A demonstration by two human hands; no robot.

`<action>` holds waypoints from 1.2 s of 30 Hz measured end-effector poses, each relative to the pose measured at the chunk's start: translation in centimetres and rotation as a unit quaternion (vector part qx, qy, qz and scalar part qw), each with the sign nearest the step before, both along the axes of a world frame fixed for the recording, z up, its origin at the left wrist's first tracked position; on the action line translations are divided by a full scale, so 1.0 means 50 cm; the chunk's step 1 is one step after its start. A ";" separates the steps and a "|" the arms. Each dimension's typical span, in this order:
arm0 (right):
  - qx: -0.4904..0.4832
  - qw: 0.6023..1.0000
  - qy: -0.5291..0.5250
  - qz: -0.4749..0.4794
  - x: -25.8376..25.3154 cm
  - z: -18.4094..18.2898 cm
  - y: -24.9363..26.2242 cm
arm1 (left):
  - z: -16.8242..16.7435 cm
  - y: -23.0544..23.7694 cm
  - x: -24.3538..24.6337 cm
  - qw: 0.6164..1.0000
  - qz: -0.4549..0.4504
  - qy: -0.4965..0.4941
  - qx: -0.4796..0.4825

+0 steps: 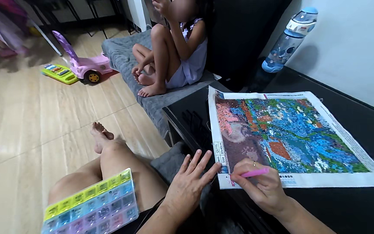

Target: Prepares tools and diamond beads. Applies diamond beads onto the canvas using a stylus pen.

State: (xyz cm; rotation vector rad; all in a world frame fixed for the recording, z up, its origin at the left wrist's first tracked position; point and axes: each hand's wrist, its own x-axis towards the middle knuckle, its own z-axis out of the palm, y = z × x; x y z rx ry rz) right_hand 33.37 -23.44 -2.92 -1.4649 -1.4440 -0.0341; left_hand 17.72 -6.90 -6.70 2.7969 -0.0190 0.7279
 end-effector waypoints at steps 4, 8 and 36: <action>0.000 1.000 -0.005 0.003 0.001 0.001 0.001 | 0.001 0.000 0.000 1.000 -0.001 0.001 0.002; 0.005 0.999 0.042 -0.013 0.002 -0.001 0.001 | 0.000 0.001 0.002 1.000 -0.002 0.000 0.001; -0.002 0.985 0.158 -0.076 0.001 0.005 0.004 | -0.005 -0.003 0.002 1.000 -0.001 -0.002 -0.009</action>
